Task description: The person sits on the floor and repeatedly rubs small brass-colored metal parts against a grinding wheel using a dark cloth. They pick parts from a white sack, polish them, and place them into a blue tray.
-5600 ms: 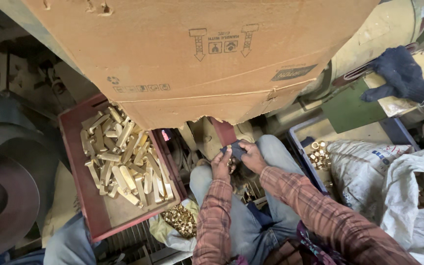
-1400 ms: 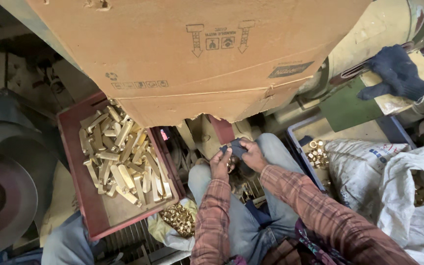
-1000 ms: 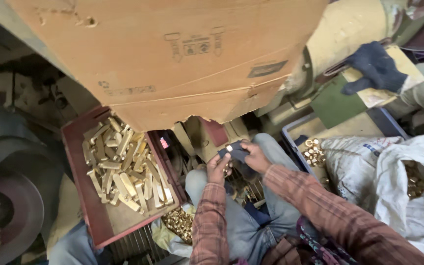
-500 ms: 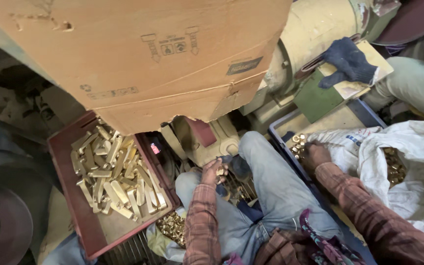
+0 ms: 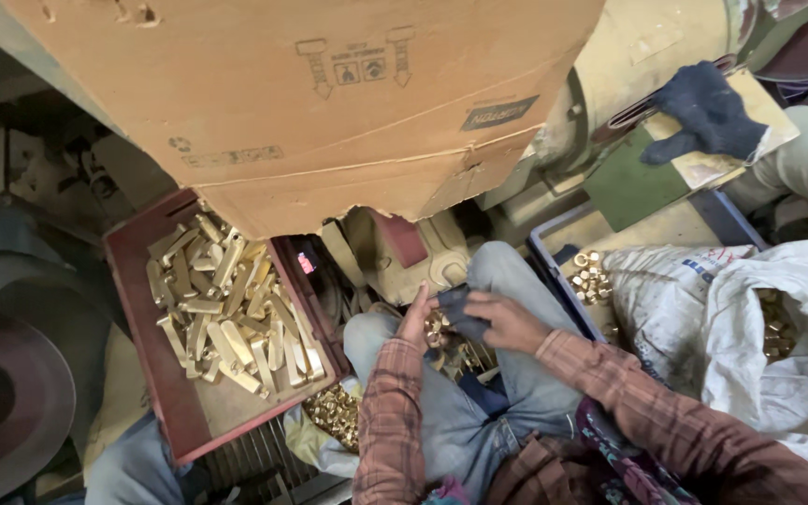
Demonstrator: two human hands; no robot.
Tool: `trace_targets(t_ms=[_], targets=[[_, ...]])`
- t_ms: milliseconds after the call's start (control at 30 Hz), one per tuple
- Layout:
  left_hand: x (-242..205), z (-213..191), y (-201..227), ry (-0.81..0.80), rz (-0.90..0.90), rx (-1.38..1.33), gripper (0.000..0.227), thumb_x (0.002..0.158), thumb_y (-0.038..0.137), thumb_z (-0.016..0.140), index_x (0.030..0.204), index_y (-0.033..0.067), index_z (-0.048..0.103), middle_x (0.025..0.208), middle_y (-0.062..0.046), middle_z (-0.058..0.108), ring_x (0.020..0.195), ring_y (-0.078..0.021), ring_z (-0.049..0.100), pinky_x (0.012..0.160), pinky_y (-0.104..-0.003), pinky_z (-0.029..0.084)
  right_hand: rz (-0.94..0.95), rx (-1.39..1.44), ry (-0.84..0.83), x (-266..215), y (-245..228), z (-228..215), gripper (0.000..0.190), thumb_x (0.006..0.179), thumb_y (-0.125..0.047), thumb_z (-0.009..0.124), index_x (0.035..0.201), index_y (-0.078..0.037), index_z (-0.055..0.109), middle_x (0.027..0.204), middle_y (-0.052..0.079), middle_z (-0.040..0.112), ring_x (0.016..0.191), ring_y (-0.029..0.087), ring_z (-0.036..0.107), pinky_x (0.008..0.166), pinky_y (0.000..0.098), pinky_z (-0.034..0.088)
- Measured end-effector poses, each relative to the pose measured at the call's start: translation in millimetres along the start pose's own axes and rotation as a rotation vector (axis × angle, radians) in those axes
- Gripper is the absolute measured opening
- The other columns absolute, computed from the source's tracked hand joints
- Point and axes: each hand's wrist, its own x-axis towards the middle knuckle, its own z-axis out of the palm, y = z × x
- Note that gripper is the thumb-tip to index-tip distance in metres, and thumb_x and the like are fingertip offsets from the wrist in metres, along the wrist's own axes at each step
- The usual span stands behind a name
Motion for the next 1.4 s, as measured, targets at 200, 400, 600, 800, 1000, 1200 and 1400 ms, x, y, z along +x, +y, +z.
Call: trace_targets(t_ms=[200,400,600,800,1000,1200,1400], targets=[[5.9,-5.0,-9.0,0.19,0.017,-0.11,0.048,0.096,0.054,0.062,0.116,0.0106,0.068,0.09,-0.009,0.075,0.077,-0.0201,0.07,0.067,-0.032,0.058,-0.002,-0.142,-0.056,-3.4,-25.5,31.0,0.041,0.07,0.002,0.068,0.11,-0.001,0.069,0.115,0.016,0.065,0.106,0.039,0.065,0.088,0.0424,0.052],[11.7,-12.4,-12.1,-0.001,0.134,-0.053,0.03,0.099,0.027,0.074,0.118,0.0041,0.068,0.094,-0.006,0.072,0.082,-0.0161,0.068,0.072,-0.028,0.057,0.054,0.048,0.201,-21.4,-18.1,58.0,0.035,0.075,0.004,0.067,0.11,0.001,0.069,0.106,0.014,0.064,0.092,0.033,0.065,0.08,0.0393,0.054],[-1.5,2.1,-10.4,0.105,0.214,-0.471,0.011,0.094,0.017,0.067,0.101,0.0087,0.064,0.089,-0.009,0.069,0.08,-0.0234,0.07,0.071,-0.038,0.06,0.745,0.726,0.466,-41.7,-12.7,91.5,0.046,0.078,0.009,0.049,0.116,-0.004,0.072,0.089,0.003,0.073,0.062,0.012,0.06,0.055,0.0276,0.05],[-20.9,42.9,-30.6,0.202,0.603,-0.601,0.014,0.091,0.009,0.062,0.104,0.0039,0.064,0.092,-0.012,0.067,0.084,-0.027,0.069,0.076,-0.044,0.062,0.846,1.031,0.467,-39.7,-22.6,95.8,0.023,0.092,-0.008,0.07,0.113,-0.002,0.073,0.08,0.001,0.069,0.06,0.008,0.059,0.052,0.0237,0.046],[-25.9,56.0,-31.3,0.175,0.696,-0.502,0.015,0.092,0.004,0.061,0.106,-0.0017,0.064,0.097,-0.014,0.07,0.086,-0.0267,0.07,0.08,-0.043,0.063,0.816,0.883,0.447,-34.4,-22.0,98.4,0.031,0.087,-0.001,0.066,0.115,-0.01,0.076,0.078,-0.003,0.069,0.056,0.006,0.053,0.049,0.0237,0.04],[-30.6,59.0,-27.0,0.255,0.651,-0.413,0.021,0.094,0.007,0.063,0.112,-0.0022,0.067,0.096,-0.011,0.07,0.083,-0.0241,0.07,0.071,-0.037,0.06,0.408,0.561,0.385,-36.9,-10.9,94.8,0.031,0.082,0.008,0.065,0.109,-0.003,0.074,0.092,-0.003,0.064,0.084,0.009,0.057,0.074,0.0246,0.047],[-43.1,43.2,-8.9,0.331,0.498,-0.529,0.02,0.097,0.021,0.068,0.113,0.0083,0.069,0.088,-0.005,0.071,0.076,-0.0168,0.071,0.05,-0.025,0.049,0.137,0.434,0.383,-21.5,-16.4,63.1,0.022,0.088,-0.007,0.079,0.109,-0.002,0.073,0.098,0.002,0.062,0.093,0.013,0.059,0.082,0.0266,0.048]])
